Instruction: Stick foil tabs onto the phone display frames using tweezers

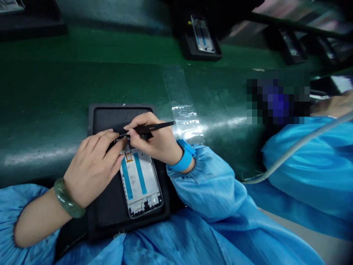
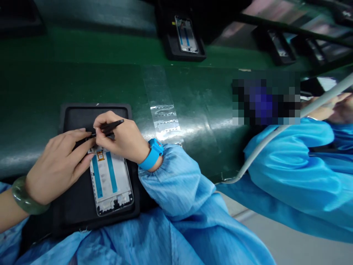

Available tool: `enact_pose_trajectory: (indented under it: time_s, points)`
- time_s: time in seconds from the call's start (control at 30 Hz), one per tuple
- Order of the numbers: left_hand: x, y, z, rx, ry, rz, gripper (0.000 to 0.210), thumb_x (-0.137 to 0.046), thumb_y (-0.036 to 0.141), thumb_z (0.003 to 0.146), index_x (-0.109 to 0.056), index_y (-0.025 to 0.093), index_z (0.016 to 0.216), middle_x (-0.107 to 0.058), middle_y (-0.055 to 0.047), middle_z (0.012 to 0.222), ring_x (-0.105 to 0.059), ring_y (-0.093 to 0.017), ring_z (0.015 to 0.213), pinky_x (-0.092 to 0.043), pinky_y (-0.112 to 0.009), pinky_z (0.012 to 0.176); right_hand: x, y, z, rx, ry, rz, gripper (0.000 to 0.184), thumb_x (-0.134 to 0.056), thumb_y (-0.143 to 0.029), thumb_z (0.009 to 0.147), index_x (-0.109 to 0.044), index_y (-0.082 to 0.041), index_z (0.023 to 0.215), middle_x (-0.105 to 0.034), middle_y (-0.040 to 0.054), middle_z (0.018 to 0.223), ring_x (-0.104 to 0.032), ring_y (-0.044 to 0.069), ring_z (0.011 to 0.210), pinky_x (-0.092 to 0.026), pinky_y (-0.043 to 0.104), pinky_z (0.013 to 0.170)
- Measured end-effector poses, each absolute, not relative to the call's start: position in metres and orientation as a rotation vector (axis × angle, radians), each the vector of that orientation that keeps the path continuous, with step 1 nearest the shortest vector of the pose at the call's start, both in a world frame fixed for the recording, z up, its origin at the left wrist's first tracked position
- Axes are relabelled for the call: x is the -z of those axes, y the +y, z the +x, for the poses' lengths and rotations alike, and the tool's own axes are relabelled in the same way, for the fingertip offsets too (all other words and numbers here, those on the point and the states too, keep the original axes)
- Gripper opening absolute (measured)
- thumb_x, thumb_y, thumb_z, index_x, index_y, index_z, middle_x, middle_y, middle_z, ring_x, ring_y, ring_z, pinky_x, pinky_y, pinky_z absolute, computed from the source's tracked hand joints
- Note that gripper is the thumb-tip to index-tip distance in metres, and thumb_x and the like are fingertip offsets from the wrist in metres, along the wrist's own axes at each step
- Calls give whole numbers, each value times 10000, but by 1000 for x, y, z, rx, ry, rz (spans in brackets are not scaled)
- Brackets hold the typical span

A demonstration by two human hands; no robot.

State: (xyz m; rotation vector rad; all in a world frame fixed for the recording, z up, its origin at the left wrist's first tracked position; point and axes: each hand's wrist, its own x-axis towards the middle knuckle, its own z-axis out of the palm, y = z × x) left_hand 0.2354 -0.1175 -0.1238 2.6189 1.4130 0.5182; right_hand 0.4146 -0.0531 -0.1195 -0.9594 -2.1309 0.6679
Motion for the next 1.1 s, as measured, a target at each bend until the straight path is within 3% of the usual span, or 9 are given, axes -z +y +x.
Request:
enact_pose_trajectory:
  time_s: [0.8, 1.1]
  points:
    - [119, -117, 239, -505, 1441, 2606, 298, -468, 215, 897, -562, 98, 1154, -587, -148, 1124, -542, -299, 1119, -486, -436, 887, 118, -55, 417, -620, -2192, -928, 141, -546, -103, 800, -529, -212, 887, -654, 12, 831, -628, 111, 751, -519, 226, 664]
    - [119, -113, 238, -530, 1347, 2593, 291, -450, 213, 909, -576, 86, 1139, -597, -130, 1198, -508, -263, 1191, -418, -419, 956, 121, -54, 417, -592, -2199, -922, 117, -557, -112, 801, -558, -179, 897, -649, 0, 829, -621, 90, 747, -505, 197, 678]
